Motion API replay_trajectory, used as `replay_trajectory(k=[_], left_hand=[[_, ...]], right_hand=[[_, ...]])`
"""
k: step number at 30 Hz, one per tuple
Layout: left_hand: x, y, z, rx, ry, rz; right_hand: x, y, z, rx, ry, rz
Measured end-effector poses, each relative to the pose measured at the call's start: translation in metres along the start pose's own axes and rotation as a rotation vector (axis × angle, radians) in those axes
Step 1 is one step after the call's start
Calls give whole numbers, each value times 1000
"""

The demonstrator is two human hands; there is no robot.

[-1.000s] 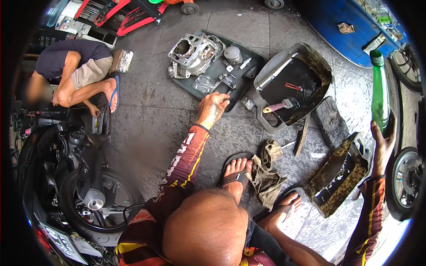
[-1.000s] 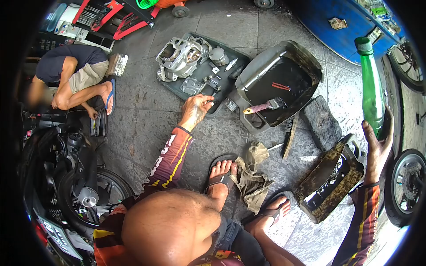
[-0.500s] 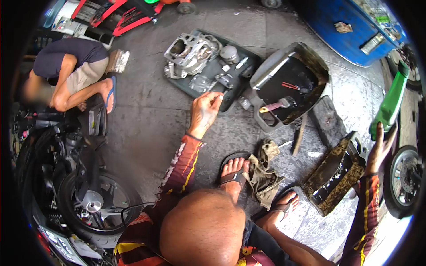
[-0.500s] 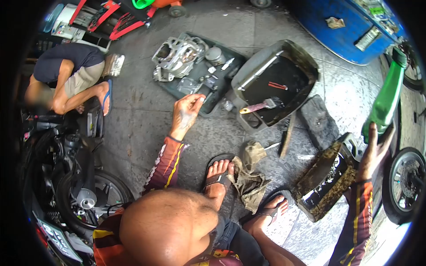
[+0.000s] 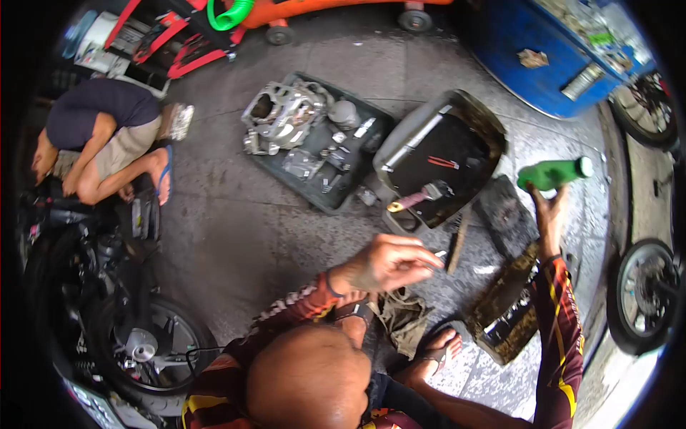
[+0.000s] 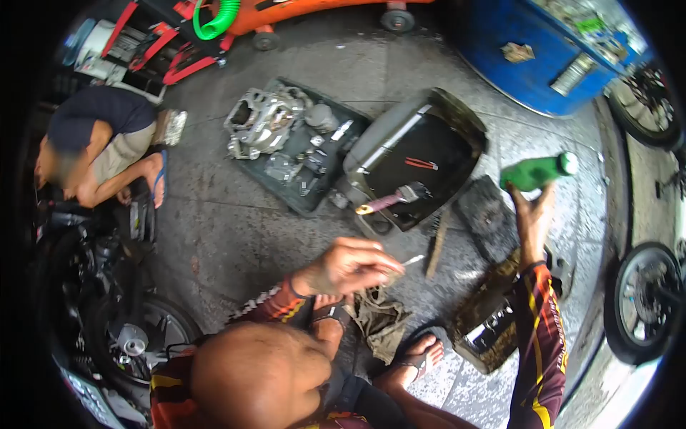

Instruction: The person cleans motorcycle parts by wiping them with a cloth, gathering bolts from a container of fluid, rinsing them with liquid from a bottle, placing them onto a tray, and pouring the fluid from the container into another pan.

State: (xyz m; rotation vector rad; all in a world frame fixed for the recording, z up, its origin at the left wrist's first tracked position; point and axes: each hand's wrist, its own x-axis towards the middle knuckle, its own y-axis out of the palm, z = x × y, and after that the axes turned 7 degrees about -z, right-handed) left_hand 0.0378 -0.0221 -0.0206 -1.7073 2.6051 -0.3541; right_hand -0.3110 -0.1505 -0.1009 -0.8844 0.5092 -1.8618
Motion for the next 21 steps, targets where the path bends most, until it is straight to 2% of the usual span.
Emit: replay_trajectory(k=[1,4,5,6,7,8,9,11,14,15,17,21], left_hand=[[2,6,3,1,1,20],[2,26,13,-159,22,-10],[0,31,18,-175,16,-15],[0,32,17,-183,14,0],[2,33,15,-203,14,28],[2,35,15,-211,15,25],[3,38,16,-228,20,30],[4,40,19,-283,31,20],[4,43,26,-271,27,21],[4,43,26,-293,33,-4],[6,39,20,-279,-3,15],[1,39,16,-335,87,-28]], right_hand=[[3,5,2,-29,46,3],[24,38,-59,-150,4,26],[30,38,-40,-172,93,86],[37,55,-71,-138,-118,-16],[40,48,-37,-221,109,162],[41,59,-45,-253,117,142],[39,71,-65,-254,17,99],[34,59,-27,-286,87,216],[39,96,-129,103,120,138],[38,89,-115,-43,190,161],[38,86,-116,30,89,174],[44,67,-106,-35,-45,153]])
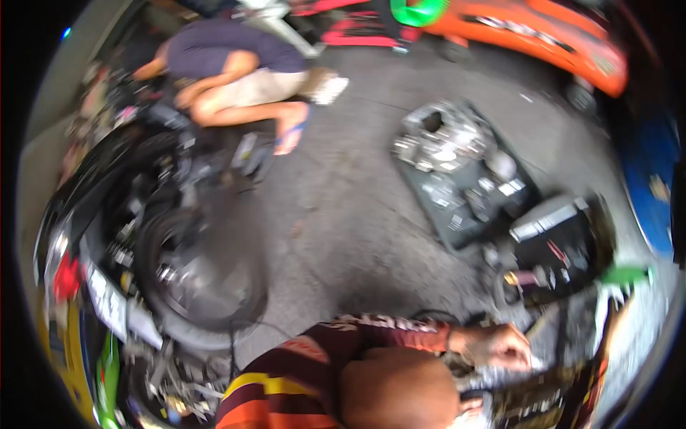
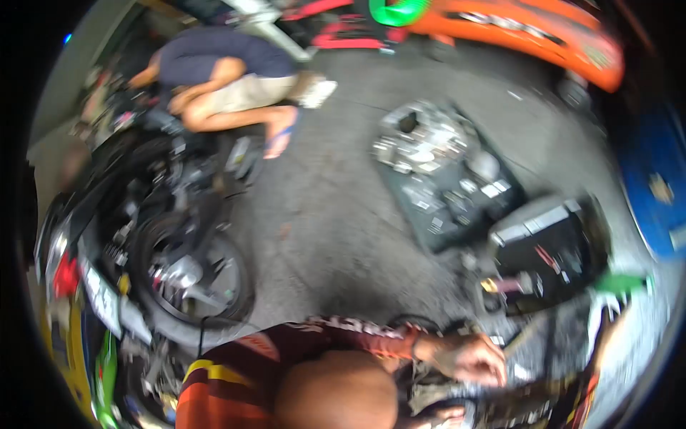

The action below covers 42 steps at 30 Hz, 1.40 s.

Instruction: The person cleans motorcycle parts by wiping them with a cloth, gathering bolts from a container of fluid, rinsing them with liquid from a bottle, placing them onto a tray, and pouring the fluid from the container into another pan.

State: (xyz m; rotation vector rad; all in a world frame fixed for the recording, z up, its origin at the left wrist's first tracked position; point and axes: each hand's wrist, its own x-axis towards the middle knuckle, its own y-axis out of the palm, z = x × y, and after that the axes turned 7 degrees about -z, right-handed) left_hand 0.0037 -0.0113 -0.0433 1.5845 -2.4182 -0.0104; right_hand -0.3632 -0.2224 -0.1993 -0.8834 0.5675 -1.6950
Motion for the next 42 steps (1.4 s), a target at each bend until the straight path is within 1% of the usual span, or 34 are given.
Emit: replay_trajectory(k=[3,4,5,6,7,8,9,10,12,14,15,16,18,20,21,22,24,25,26,28,29,30,32,33,34,36,37,38,40,42], left_hand=[[-4,1,-5,31,40,-47],[-11,0,4,141,19,19],[-8,0,-9,168,-53,50],[-11,2,-15,93,-200,69],[-16,5,-8,104,-229,87],[-17,8,-5,71,-258,74],[-15,12,-5,58,-283,89],[-16,14,-6,70,-272,114],[-13,20,-7,64,-302,165],[-7,26,-8,90,-312,235],[-4,32,-9,121,-321,278],[-4,39,-9,126,-321,301],[-1,57,-6,72,-425,283],[-3,62,-1,100,-455,375],[-5,62,0,132,-439,403],[-6,63,0,162,-428,428],[-4,66,-9,189,-451,389],[-1,65,-13,257,-428,400],[3,63,-16,267,-433,415],[12,66,-23,326,-441,447],[16,69,-28,367,-405,464],[24,74,-37,371,-408,479],[46,79,-58,588,-232,696],[54,81,-66,588,-189,729],[63,81,-76,592,-194,731],[83,82,-98,721,-112,906],[92,84,-104,729,-49,940],[101,84,-107,760,-16,968],[117,93,-115,804,44,1016],[128,111,-117,801,42,1009]], right_hand=[[-6,-47,37,-168,-117,-78],[-10,-62,50,-207,-135,-102],[-12,-76,43,-87,-285,-160],[-25,-88,40,71,-188,-228],[-38,-113,44,-26,-243,-255],[-41,-133,40,299,-135,34],[-56,-176,87,45,-80,186],[-72,-198,108,-12,22,278],[-109,-223,100,-165,26,485],[-159,-210,65,-225,63,375],[-178,-203,48,-309,42,432],[-197,-191,35,-289,55,433],[-213,-172,33,-304,229,466],[-225,-156,27,-348,198,417],[-228,-147,23,-332,254,444],[-226,-143,29,-322,263,438],[-224,-134,40,-380,225,462],[-224,-128,38,-357,177,417],[-221,-125,34,-346,191,409],[-215,-125,25,-467,71,536],[-216,-127,21,-471,31,522],[-218,-131,15,-467,45,516],[-223,-141,10,-433,-74,620],[-225,-148,13,-417,-135,660],[-223,-156,17,-410,-134,660],[-213,-167,21,-411,-41,899],[-205,-169,21,-393,92,845],[-203,-173,24,-393,92,842],[-204,-180,27,-413,55,678],[-214,-163,21,-474,29,695]])
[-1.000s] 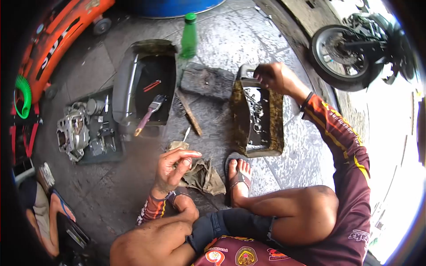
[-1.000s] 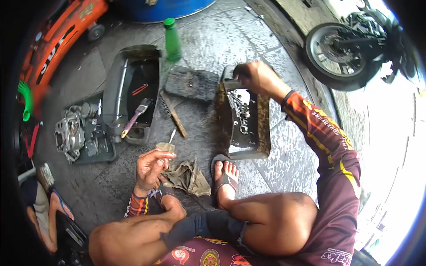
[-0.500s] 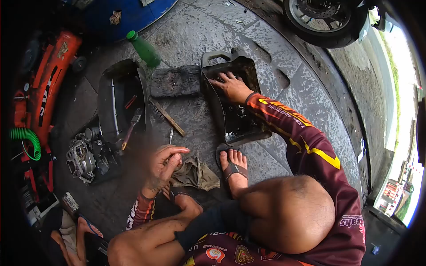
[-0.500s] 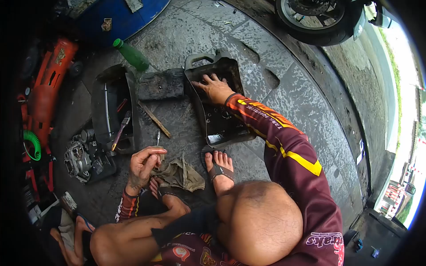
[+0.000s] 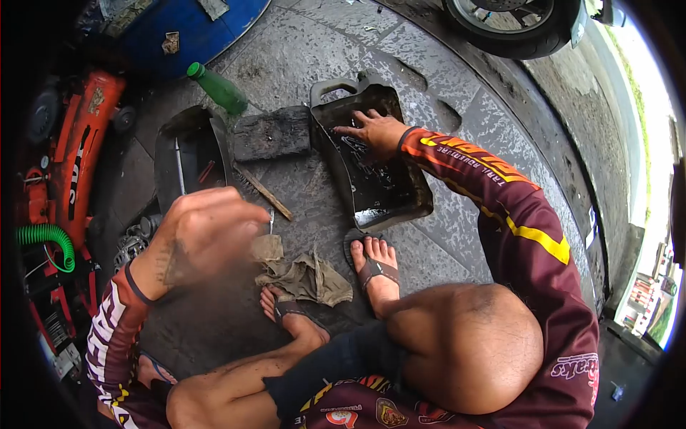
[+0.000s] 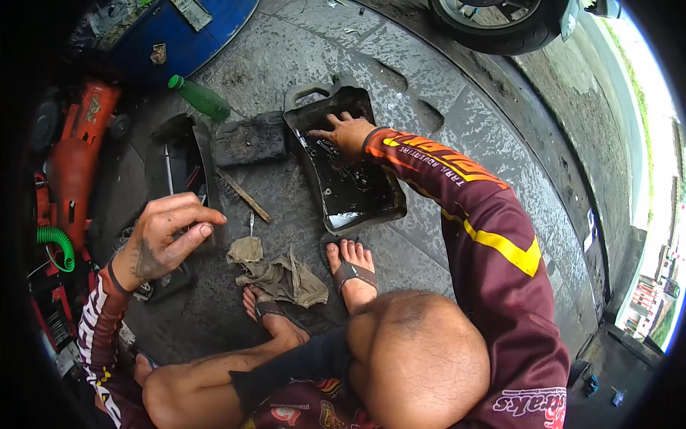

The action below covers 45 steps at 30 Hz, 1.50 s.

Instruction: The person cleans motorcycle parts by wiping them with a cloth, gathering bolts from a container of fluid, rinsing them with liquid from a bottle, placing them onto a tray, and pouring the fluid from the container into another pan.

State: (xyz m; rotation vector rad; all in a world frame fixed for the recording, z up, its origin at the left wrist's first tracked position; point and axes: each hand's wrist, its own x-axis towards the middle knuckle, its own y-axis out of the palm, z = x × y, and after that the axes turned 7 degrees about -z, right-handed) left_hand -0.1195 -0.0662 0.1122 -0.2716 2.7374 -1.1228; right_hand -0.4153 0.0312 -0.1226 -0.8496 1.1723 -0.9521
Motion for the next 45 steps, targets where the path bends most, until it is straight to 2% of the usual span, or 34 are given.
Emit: replay_trajectory(k=[2,6,8,10,12,13,15,16,18,20,22,26,28,31,34,36,37,39,40,41,42,44,45], left_hand=[[18,0,0,18,146,-35],[52,11,4,67,182,-5],[69,30,14,14,216,-79],[83,54,29,-70,102,-175],[88,82,43,-361,-72,-341],[87,95,52,-366,-68,-335],[80,122,69,-886,-338,-482],[77,134,73,-903,-348,-492],[75,151,79,-756,-400,-538],[71,164,82,-754,-437,-569],[67,173,80,-220,-519,-439],[59,209,60,57,-605,-233],[59,215,62,-4,-641,-197],[56,224,70,-119,-673,-146],[55,222,77,-219,-670,-123],[56,222,79,-272,-679,-102],[56,223,79,-271,-672,-115],[58,223,79,-274,-661,-126],[58,222,79,-293,-668,-110],[59,221,80,-313,-675,-92],[60,223,81,-320,-673,-86],[60,226,85,-300,-657,-86],[61,223,84,-324,-669,-68]], right_hand=[[-3,17,12,110,91,-69],[-17,26,32,14,95,-42],[-28,35,41,11,76,-105],[-34,46,47,9,46,-165],[-38,43,49,4,44,-139],[-39,45,47,31,3,-86],[-45,47,46,61,-42,-7],[-40,47,40,83,-25,-24],[-30,36,26,114,114,-73],[-12,21,15,62,128,-244],[14,14,10,122,133,-326],[31,19,26,232,66,-279],[29,29,23,196,7,-197],[0,33,16,109,-222,9],[-47,18,32,84,-268,106],[-61,8,36,-97,-304,526],[-62,6,31,-94,-305,531],[-59,-2,15,0,-55,140],[-55,-18,18,22,60,46],[-46,-10,12,35,83,-104],[-32,6,3,-11,86,-172],[-16,4,13,-53,209,-143],[-12,8,12,-52,204,-139]])
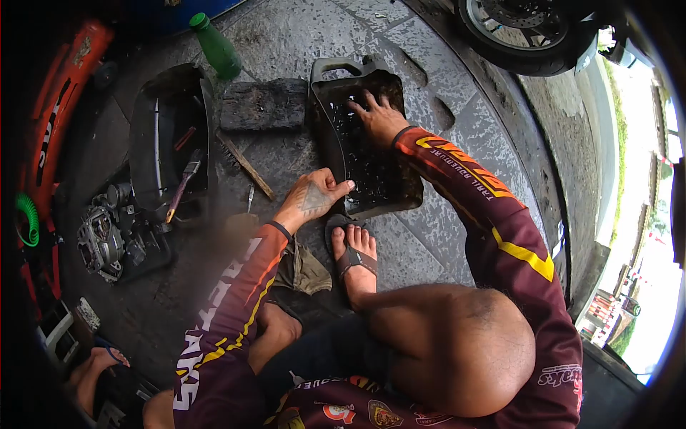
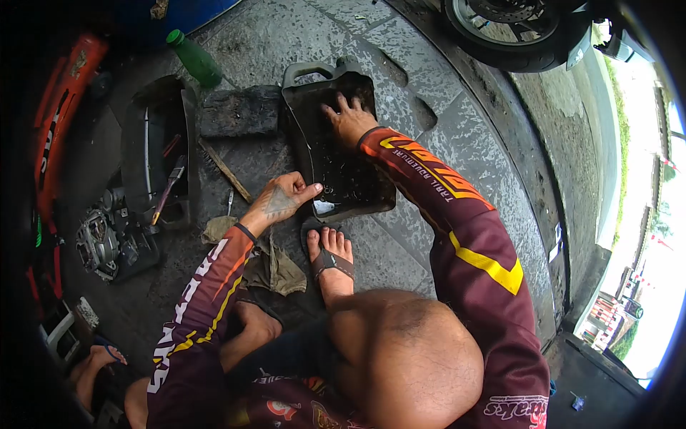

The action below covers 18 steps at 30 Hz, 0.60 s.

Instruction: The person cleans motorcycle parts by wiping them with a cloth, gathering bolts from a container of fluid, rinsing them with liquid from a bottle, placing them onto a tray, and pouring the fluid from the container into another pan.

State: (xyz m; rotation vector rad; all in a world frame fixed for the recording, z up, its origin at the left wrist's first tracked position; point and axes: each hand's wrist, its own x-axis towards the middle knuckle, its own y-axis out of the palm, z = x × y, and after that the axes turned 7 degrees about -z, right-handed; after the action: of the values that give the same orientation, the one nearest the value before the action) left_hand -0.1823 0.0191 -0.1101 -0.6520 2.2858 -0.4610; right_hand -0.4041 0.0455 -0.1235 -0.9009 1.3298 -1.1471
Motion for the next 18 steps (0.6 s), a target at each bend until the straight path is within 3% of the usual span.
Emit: replay_trajectory(k=[3,7,9,14,18], left_hand=[[-2,1,2,-8,0,-14],[-2,0,3,-94,-54,18],[1,10,12,-96,65,-50],[-1,-1,6,-271,-51,136],[-1,-2,7,-287,-67,166]], right_hand=[[4,17,7,58,74,109],[-47,24,7,-4,-37,218],[-70,25,11,-26,-121,280],[-100,72,1,216,-87,331],[-102,39,21,450,19,325]])
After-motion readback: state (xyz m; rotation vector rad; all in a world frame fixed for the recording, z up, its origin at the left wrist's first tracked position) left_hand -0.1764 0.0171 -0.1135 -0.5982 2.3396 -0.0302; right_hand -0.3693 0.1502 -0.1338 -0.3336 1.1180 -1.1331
